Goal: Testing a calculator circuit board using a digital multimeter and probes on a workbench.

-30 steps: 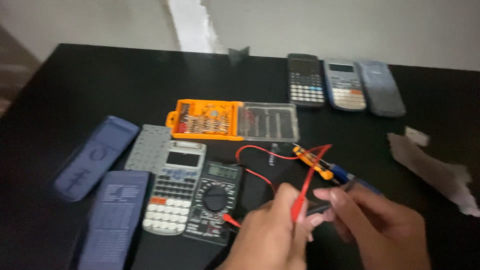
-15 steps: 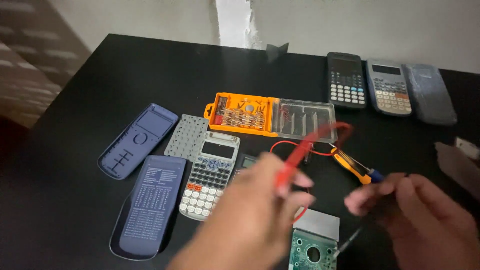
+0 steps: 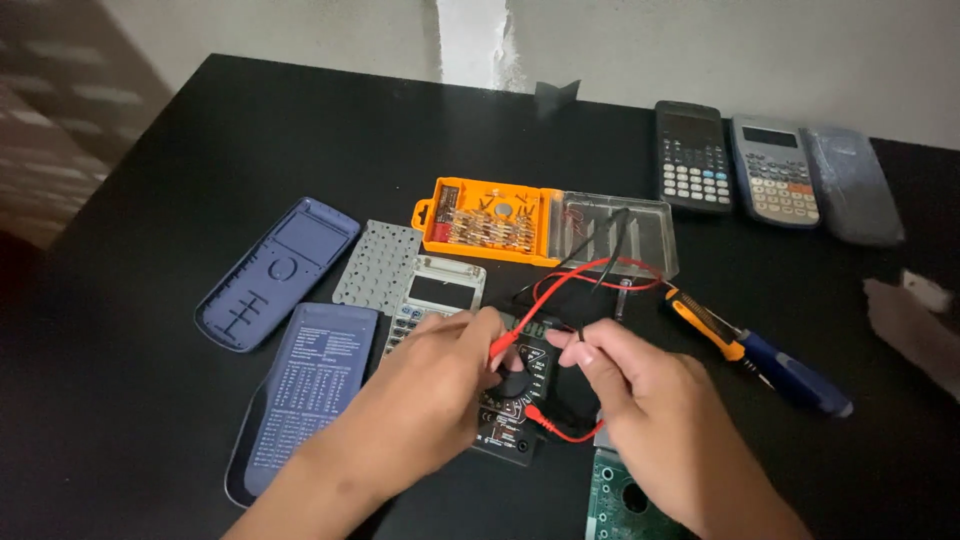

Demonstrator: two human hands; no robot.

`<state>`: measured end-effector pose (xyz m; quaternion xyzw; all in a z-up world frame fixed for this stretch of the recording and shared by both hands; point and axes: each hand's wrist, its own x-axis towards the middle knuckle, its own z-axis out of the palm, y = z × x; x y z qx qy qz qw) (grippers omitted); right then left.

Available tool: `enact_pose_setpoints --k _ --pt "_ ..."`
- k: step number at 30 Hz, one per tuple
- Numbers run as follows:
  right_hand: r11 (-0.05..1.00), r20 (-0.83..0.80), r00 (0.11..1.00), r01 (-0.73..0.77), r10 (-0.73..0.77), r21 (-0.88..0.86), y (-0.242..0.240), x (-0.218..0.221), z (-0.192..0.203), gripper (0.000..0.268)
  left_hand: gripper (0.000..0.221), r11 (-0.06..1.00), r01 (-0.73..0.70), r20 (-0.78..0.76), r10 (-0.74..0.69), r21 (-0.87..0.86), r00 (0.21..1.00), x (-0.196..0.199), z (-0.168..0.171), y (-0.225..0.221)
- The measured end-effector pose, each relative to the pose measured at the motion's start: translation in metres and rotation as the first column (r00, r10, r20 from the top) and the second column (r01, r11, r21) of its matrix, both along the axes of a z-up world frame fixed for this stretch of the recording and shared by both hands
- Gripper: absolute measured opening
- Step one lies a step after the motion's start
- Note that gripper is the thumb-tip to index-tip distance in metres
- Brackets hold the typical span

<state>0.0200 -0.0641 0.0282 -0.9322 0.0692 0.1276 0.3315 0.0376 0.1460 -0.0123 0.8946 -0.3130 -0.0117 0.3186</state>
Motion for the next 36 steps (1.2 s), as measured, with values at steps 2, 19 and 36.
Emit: enact_pose_setpoints --k 2,19,36 --pt "0.991 -0.092 0.996 -0.025 0.013 -0.135 0.001 0.001 -0.004 0.032 0.029 1.0 0.002 -0.028 -0.003 -0.027 1.0 0.0 0.001 -0.002" --pt "0.984 0.076 0.986 -0.137 0.146 -0.115 -0.008 -0.001 -0.02 0.027 0.02 0.999 -0.034 -0.24 0.042 0.036 0.97 -0.002 0.005 0.0" --pt "0.532 -0.088 0.863 0.384 -0.498 0.755 -0.087 -0.055 -0.005 0.02 0.025 0.803 -0.58 -0.746 0.301 -0.138 0.594 -0.071 0.065 -0.016"
